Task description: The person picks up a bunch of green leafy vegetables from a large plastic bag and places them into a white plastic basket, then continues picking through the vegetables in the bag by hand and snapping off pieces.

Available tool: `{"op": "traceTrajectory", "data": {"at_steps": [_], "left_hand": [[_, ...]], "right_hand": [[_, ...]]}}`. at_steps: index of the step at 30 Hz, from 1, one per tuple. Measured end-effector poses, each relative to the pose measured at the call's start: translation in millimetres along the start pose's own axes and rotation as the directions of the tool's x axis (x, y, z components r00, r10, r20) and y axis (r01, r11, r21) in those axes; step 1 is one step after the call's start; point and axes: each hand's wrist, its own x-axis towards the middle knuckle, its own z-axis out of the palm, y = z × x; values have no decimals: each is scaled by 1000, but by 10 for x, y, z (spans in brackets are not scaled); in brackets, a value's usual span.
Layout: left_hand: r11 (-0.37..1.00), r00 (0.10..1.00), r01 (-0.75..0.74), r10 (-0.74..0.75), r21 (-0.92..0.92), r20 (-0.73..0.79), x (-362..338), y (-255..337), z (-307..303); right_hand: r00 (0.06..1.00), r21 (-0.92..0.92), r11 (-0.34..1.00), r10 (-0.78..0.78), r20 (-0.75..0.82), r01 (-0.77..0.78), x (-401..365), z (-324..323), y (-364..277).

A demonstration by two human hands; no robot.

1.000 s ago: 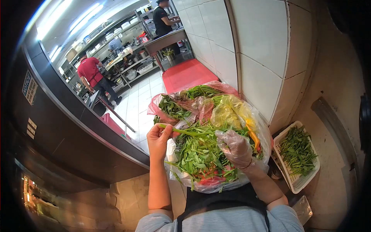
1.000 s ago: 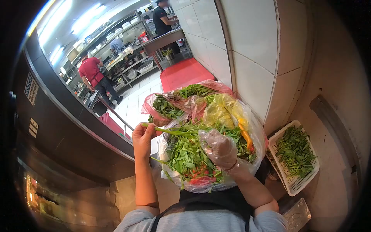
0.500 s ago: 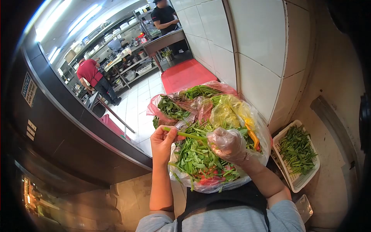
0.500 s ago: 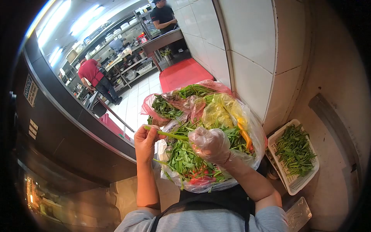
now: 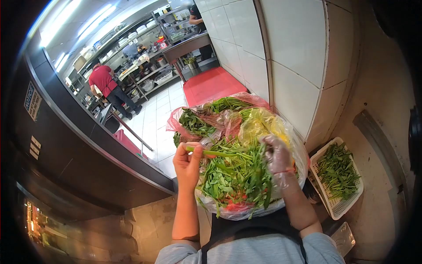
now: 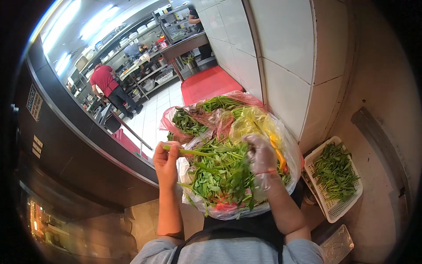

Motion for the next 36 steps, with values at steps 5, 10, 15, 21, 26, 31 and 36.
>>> {"op": "traceTrajectory", "data": {"at_steps": [5, 10, 15, 21, 26, 31, 36], "left_hand": [[991, 992, 129, -129, 26, -9, 67, -54, -121], [972, 971, 222, -228, 82, 77, 95, -298, 53], [971, 961, 220, -232, 92, 153, 35, -508, 313], [950, 946, 240, -275, 202, 170, -48, -509, 527], [976, 957, 167, -195, 141, 214, -230, -699, 900], [939, 921, 307, -252, -155, 298, -305, -690, 1220], [967, 928, 224, -175, -118, 328, -240, -897, 1293]], "right_hand": [[915, -415, 837, -403, -30, 356, 147, -208, -199], [672, -568, 385, -566, 477, 728, 206, 10, -199], [519, -542, 112, -497, 695, 833, -11, 356, 72], [558, -619, -72, -361, 748, 782, -59, 291, 78], [781, -673, 403, -396, 483, 620, -162, -43, 82], [962, -384, 882, -258, 89, 272, -352, -168, 36], [985, 194, 966, -174, 8, 169, -217, -523, -176]]}}
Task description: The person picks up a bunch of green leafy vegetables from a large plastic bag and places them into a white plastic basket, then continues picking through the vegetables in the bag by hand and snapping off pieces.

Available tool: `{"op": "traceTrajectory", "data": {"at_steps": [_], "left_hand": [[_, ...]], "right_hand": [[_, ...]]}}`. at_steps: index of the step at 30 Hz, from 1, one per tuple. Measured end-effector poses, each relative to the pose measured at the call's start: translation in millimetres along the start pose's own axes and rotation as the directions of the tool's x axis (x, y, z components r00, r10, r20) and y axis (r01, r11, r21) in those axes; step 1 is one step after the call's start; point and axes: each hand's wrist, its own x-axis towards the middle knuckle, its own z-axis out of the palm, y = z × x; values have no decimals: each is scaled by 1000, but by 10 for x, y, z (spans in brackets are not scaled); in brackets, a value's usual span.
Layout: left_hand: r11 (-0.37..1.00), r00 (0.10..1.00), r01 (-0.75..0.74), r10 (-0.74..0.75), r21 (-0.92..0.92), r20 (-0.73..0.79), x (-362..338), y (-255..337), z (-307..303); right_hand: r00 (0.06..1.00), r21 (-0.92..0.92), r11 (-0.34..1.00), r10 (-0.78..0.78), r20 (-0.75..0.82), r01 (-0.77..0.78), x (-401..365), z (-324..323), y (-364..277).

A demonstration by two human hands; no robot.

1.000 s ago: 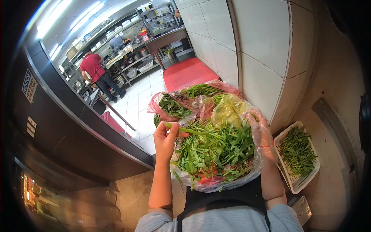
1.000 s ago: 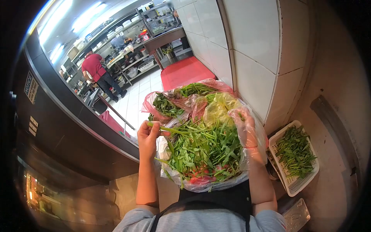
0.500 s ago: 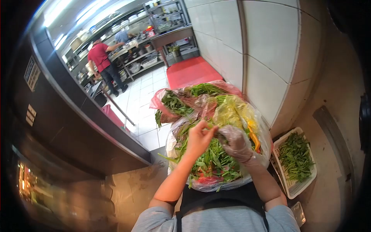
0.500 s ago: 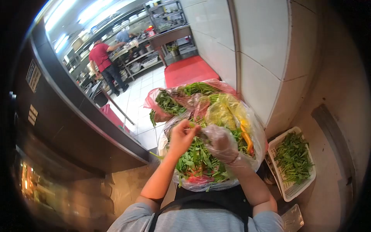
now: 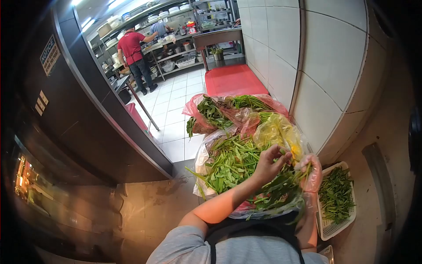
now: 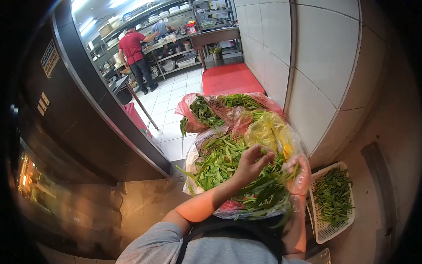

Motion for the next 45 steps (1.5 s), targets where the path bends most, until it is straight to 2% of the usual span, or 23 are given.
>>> {"op": "traceTrajectory", "data": {"at_steps": [2, 3, 4, 6, 8, 9, 10, 11, 12, 13, 14, 15, 18, 19, 22, 24, 27, 31, 34, 36, 38, 42, 45], "left_hand": [[940, 995, 34, -64, 340, 76, 139, -189, -232], [700, 996, -5, -63, 714, 69, 114, -379, -407], [503, 932, 206, -362, 840, -12, 75, -408, -564], [283, 957, 114, -289, 952, -29, -87, -425, -900], [337, 973, 158, -210, 928, -90, -223, -450, -1470], [317, 997, 81, -32, 945, -75, -352, -760, -1992], [418, 950, 312, -127, 853, -285, -469, -479, -2169], [221, 844, 536, -134, 815, -519, -609, -202, -2229], [120, 762, 642, 13, 757, -648, -898, -598, -2708], [86, 620, 780, 30, 620, -784, -1065, -546, -2791], [213, 478, 869, -127, 446, -869, -1238, -578, -2973], [490, 577, 730, -67, 477, -814, -1599, -1178, -3462], [666, 458, 740, -597, -89, -659, -1711, -834, -3179], [764, 543, 643, -413, 46, -731, -1670, -738, -3010], [639, 719, 617, -218, 460, -660, -1437, -242, -2869], [791, 766, 526, -282, 311, -578, -1075, 645, -2305], [928, 849, 309, -170, 208, -500, -835, 1194, -2116], [983, 827, 152, -70, 103, -558, -638, 1117, -2041], [997, 832, 35, 6, 63, -555, -539, 960, -1787], [999, 833, 11, 14, 42, -552, -501, 937, -1684], [998, 833, -15, 42, 53, -552, -469, 947, -1583], [995, 828, -67, 100, 79, -552, -426, 967, -1402], [997, 835, -71, 65, 10, -546, -445, 998, -1304]], "right_hand": [[987, -65, 993, -104, -124, 97, -67, 31, -97], [979, -97, 986, -145, -141, 132, -104, 43, -121], [969, -132, 976, -191, -154, 171, -140, 36, -158], [960, -152, 964, -241, -140, 219, -168, -32, -241], [967, -118, 968, -232, -104, 220, -231, -180, -301], [985, -109, 980, -170, 4, 169, -243, -268, -359], [988, -116, 982, -147, 38, 151, -273, -268, -384], [989, -122, 984, -125, 74, 133, -288, -250, -414], [988, -126, 985, -102, 112, 116, -279, -233, -418], [983, -155, 977, -128, 135, 149, -243, -240, -363], [989, -168, 979, -102, 106, 119, -229, -194, -303], [994, -181, 979, -79, 79, 92, -226, -114, -233], [993, -200, 980, 2, 115, 22, -139, -137, 2], [985, -223, 975, 45, 168, -7, -86, -148, 62], [965, -300, 953, 109, 238, -33, -76, -90, 77], [965, -320, 946, 125, 232, -46, -105, -55, 23], [972, -329, 943, 124, 199, -53, -159, -64, -37], [949, -357, 932, 166, 267, -62, -247, 88, -20], [937, -567, 824, 214, 275, -22, -330, 355, -188], [909, -625, 773, 177, 378, 110, -325, 488, -225], [834, -667, 675, 138, 534, 316, -319, 637, -187], [680, -680, 27, 10, 733, 733, -242, 883, 93], [729, -723, -252, -90, 679, 643, -254, 997, 228]]}}
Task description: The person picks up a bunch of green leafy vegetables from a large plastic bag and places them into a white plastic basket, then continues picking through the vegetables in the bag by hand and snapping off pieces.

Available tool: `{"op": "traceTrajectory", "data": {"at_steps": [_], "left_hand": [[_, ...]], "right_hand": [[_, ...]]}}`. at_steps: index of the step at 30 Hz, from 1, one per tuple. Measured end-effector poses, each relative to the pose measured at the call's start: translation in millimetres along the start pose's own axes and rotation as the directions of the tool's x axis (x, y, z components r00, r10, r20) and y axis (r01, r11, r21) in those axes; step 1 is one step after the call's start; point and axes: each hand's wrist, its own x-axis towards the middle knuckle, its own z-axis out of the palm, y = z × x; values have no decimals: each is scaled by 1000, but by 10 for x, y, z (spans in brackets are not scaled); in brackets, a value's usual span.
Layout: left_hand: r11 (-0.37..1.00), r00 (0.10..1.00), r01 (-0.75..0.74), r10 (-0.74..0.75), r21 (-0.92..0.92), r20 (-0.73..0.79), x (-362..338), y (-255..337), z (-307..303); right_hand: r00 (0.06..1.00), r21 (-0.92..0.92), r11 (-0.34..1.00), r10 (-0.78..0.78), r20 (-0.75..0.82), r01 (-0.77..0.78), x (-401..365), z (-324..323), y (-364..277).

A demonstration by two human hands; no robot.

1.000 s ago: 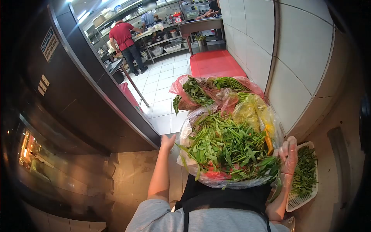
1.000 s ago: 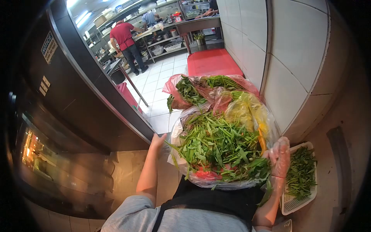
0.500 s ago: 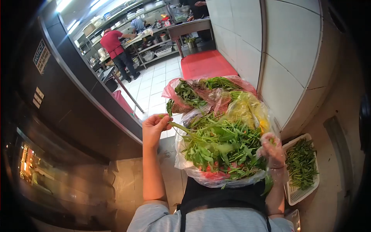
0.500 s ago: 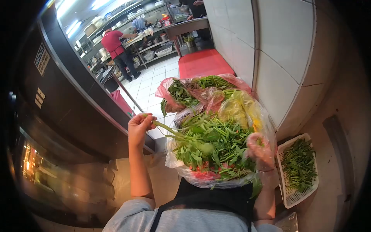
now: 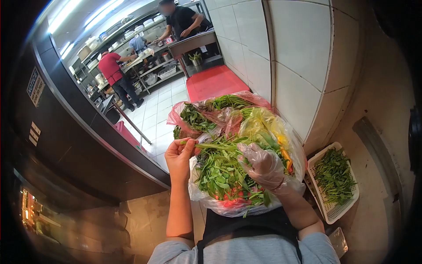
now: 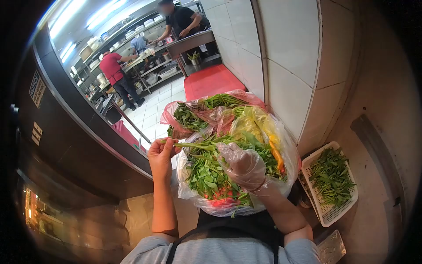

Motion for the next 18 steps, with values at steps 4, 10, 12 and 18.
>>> {"op": "traceTrajectory", "data": {"at_steps": [4, 10, 12, 18], "left_hand": [[984, 980, 165, -156, -71, 120, -50, -33, -110], [923, 812, 324, -383, 206, 439, -134, -47, -122], [870, 750, 329, -477, 367, 459, -185, -50, -49], [818, 699, 106, -466, 565, 542, -218, -275, -81]], "right_hand": [[993, -77, 997, -35, -117, 27, -10, 143, 194], [993, -150, 986, -86, -80, 74, 10, -13, 334], [991, -167, 981, -116, -70, 103, 8, 2, 354], [995, -138, 987, -84, -44, 77, -23, 38, 475]]}}
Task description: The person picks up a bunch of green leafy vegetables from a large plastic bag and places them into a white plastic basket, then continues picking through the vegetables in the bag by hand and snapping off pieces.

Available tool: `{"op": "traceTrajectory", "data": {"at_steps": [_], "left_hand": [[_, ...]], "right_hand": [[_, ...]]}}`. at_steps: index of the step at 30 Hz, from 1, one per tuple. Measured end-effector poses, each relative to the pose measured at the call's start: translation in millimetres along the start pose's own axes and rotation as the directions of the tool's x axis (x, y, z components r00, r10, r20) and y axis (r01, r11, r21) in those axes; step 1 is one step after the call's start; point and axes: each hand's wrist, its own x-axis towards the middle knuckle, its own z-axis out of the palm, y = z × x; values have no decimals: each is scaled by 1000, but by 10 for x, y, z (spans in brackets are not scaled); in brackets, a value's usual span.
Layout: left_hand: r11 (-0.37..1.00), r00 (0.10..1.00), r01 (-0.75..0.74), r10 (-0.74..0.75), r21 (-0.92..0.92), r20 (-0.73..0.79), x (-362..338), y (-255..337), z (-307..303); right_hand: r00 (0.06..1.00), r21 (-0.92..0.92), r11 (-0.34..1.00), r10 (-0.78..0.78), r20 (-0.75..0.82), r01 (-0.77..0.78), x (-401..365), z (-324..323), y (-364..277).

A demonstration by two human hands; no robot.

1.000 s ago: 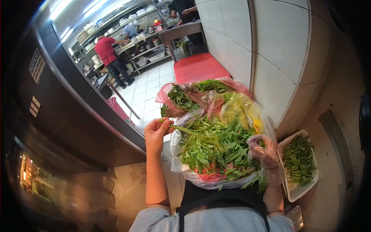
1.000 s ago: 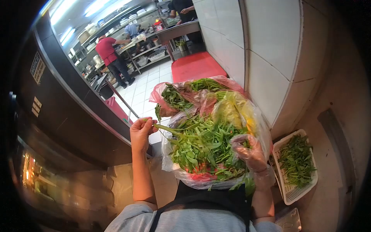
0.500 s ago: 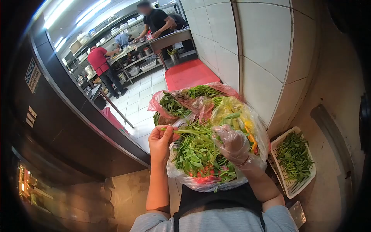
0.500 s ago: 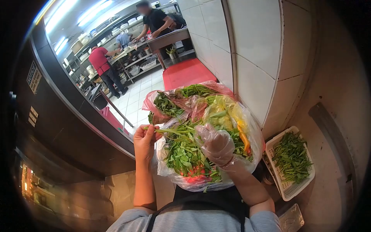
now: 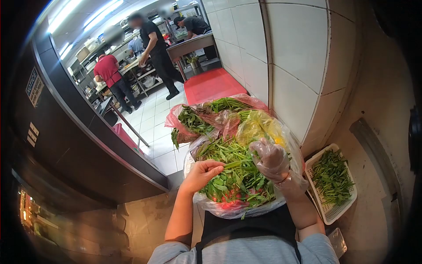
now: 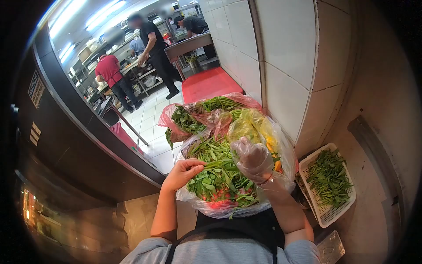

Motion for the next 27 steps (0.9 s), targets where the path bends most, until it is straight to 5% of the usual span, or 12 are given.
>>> {"op": "traceTrajectory", "data": {"at_steps": [9, 15, 21, 27], "left_hand": [[886, 968, 50, -156, -460, -195, 46, -79, 64], [984, 992, 0, -24, -181, -127, 52, -46, 76], [739, 978, 28, -158, -673, -134, 75, -119, 87], [891, 945, 35, -176, -452, -274, 113, -249, 87]], "right_hand": [[978, 384, 900, 195, 76, -209, -6, 25, 16], [943, 476, 815, 267, 200, -332, 57, -67, -43], [936, 588, 728, 271, 225, -352, 28, 32, -42], [877, 691, 541, 271, 396, -479, 8, 125, 85]]}}
